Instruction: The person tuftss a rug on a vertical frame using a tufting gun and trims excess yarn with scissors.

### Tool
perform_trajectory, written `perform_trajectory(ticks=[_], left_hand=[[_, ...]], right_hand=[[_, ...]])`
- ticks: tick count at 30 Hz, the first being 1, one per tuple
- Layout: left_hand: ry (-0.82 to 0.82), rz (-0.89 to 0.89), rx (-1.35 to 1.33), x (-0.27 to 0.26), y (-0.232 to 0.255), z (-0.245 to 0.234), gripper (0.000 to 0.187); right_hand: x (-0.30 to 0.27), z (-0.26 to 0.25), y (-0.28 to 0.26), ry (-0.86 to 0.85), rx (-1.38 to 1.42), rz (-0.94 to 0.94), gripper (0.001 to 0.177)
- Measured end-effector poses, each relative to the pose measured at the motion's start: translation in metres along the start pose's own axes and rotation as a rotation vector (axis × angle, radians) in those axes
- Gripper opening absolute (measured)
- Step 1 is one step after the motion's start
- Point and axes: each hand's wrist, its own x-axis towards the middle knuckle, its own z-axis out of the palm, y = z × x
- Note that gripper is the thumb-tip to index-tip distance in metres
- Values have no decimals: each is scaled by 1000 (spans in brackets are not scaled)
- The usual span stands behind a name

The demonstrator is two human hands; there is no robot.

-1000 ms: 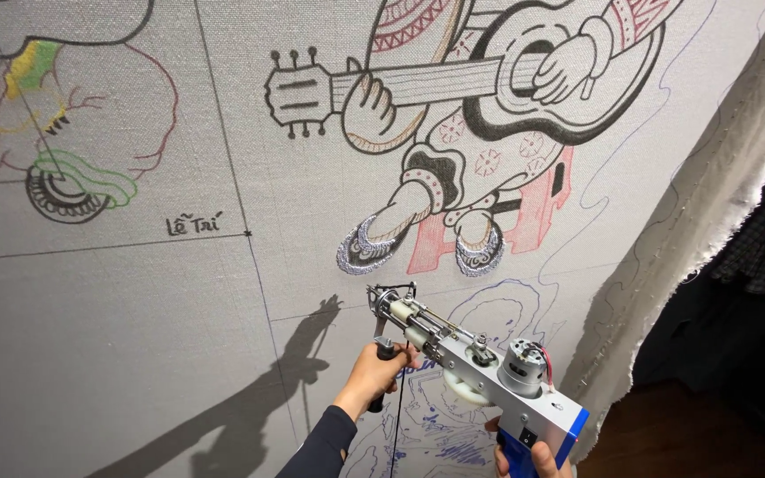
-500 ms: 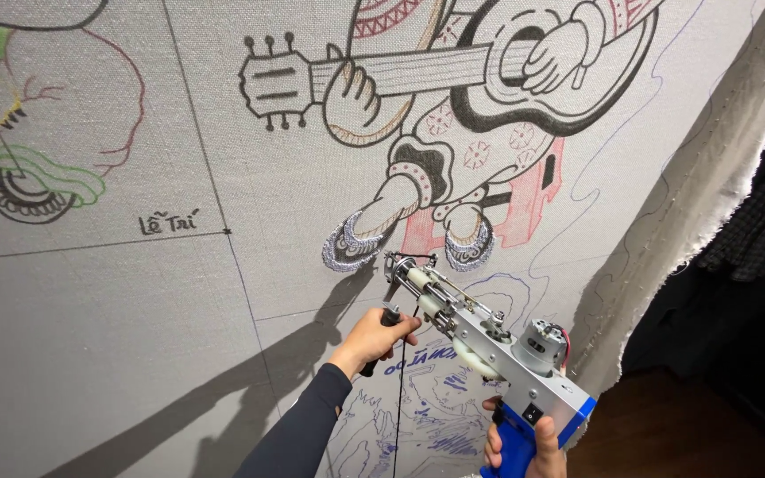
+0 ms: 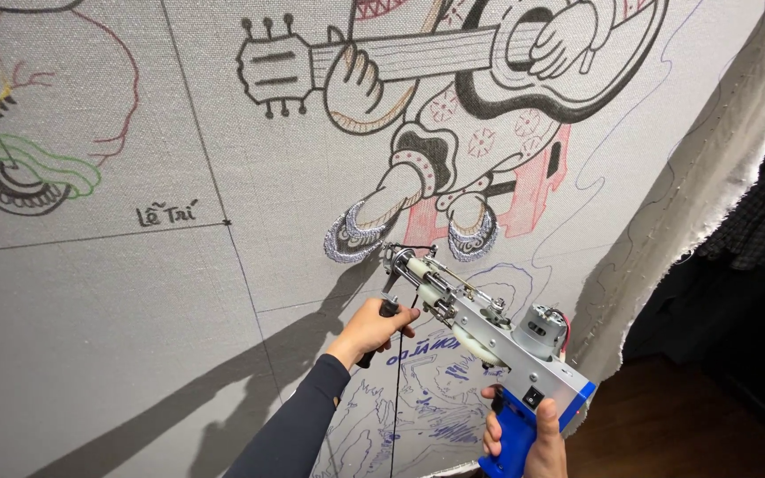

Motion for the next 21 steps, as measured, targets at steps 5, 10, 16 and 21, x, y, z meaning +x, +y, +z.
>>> perform_trajectory(ticks=[5,10,16,21], left_hand=[[3,-5,1,-4,-7,-3,34],[-4,-5,7,-7,-12,-6,33],[2,-34,18,-11,-13,-10,34],[-2,-16,13,-9,-9,-12,34]], right_hand=[[-3,0,8,-19,20,11,106],[-3,-2,17,-34,63,19,104],[-2,-2,21,-47,75,44,105],[-4,4,17,-75,89,24,104]])
